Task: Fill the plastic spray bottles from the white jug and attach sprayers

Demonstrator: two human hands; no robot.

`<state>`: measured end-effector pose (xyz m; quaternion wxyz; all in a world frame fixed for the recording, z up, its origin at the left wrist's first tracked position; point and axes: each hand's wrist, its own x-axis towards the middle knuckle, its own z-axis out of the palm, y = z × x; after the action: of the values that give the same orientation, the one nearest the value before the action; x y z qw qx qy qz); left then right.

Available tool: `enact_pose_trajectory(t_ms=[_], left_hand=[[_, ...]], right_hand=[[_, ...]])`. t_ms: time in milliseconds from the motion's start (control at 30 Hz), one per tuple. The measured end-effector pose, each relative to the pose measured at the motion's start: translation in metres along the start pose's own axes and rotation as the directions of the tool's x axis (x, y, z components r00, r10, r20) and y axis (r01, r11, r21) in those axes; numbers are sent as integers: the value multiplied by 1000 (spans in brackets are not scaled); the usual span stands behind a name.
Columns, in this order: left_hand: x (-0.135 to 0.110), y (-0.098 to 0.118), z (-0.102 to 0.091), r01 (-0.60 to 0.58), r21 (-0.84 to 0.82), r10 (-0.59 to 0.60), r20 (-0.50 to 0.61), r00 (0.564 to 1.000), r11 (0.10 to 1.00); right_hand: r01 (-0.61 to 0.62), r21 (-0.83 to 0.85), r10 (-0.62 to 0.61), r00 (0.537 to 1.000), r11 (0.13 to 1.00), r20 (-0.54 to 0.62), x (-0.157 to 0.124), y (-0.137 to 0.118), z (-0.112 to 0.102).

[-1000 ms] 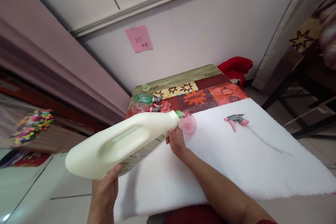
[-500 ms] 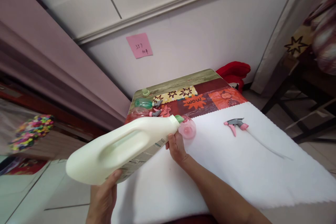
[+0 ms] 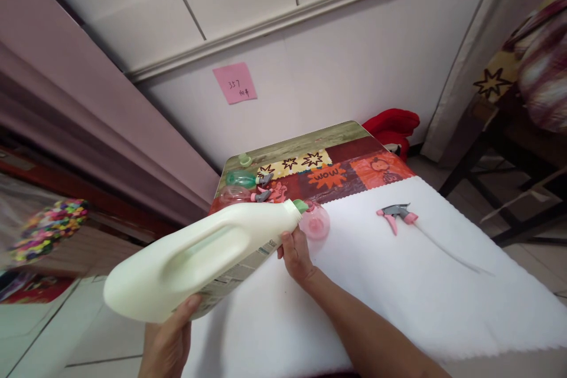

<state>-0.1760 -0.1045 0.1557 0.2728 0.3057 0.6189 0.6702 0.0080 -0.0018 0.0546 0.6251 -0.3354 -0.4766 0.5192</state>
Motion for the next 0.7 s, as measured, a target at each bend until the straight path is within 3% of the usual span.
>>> enact_pose_trajectory(t_ms=[233, 700], left_hand=[[-12, 15, 13, 28, 26, -28, -1, 1000, 999], [-12, 16, 13, 26, 57, -26, 2, 1000, 998]], right_hand=[[-2, -23, 2, 1000, 1000, -13, 0, 0, 0], [-10, -35, 9, 1000, 999, -13, 0, -2, -1]])
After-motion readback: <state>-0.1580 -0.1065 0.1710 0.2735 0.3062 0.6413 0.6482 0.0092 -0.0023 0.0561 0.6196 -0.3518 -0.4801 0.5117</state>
